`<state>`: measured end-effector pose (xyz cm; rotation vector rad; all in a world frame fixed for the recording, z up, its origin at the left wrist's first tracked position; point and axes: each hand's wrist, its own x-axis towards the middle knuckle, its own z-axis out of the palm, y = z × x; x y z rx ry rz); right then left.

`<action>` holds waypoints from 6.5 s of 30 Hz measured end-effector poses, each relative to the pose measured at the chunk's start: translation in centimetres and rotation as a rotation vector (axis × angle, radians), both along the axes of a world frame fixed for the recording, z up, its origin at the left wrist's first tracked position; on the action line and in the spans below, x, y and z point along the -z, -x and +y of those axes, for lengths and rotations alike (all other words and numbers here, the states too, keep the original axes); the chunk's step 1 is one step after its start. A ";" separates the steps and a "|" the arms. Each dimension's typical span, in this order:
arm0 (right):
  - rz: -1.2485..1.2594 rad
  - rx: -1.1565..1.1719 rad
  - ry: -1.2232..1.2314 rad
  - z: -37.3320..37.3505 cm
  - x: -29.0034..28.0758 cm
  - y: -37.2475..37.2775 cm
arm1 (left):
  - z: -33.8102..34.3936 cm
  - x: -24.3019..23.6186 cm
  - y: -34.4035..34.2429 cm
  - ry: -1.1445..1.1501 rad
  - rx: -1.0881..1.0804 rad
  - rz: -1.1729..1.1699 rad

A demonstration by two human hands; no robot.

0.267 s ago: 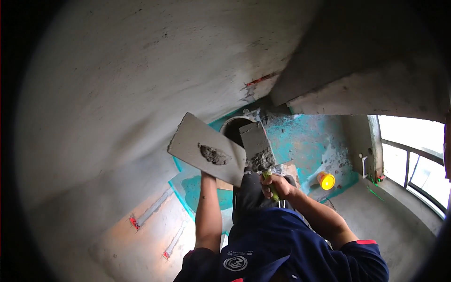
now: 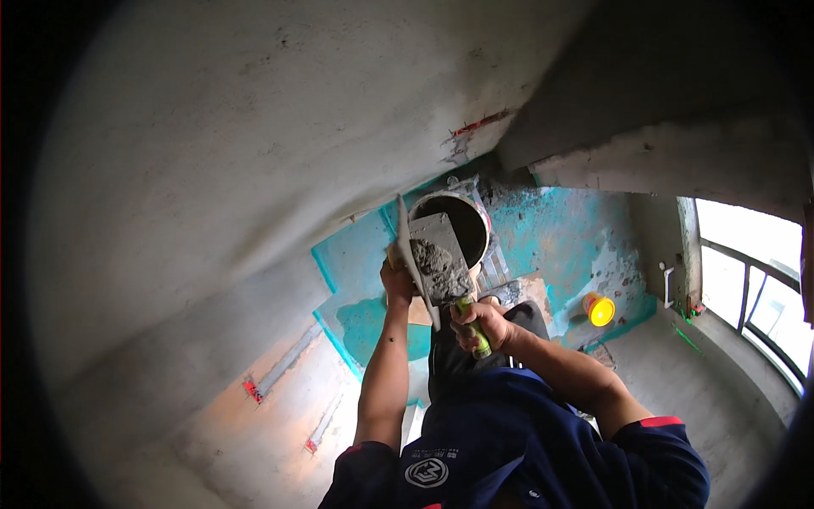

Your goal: The person applies plaster to the edges of a concrete wall and window sill using a trowel and a hawk, smoothing the material along the corners and surfaces.

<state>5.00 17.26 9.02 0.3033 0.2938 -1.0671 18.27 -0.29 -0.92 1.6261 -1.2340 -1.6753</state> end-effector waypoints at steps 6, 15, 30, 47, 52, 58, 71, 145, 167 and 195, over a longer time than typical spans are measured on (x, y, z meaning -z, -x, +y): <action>-0.034 0.049 -0.169 1.6 3.2 -1.2 | 2.0 -1.0 -13.1 0.125 0.668 -1.031; 0.995 -0.514 -0.401 -1.1 10.1 0.8 | 0.5 -5.9 -15.2 0.339 0.539 -1.234; 1.594 1.119 -0.107 8.4 -30.6 37.2 | 1.8 -15.1 31.1 0.554 0.820 0.297; 1.839 0.763 -0.115 7.3 -31.4 39.2 | 3.9 -30.0 48.2 0.770 0.622 0.679; 1.829 0.736 -0.119 8.0 -29.7 40.9 | 4.1 -38.8 47.6 0.892 0.579 0.640; 1.882 0.709 -0.104 7.7 -30.9 40.7 | 2.8 -51.4 47.9 1.026 0.708 0.755; 1.855 0.777 -0.067 6.8 -28.1 41.6 | 1.8 -75.2 50.3 1.689 0.632 0.403; 1.854 0.732 -0.156 7.8 -30.5 35.3 | -0.5 -23.2 41.8 0.881 0.906 0.200; 2.333 0.896 -0.343 4.7 -32.2 31.1 | 0.1 -22.9 37.3 0.698 0.813 0.259; 2.329 0.636 -0.437 4.3 -23.8 32.1 | -3.1 -4.2 7.4 0.012 0.426 0.041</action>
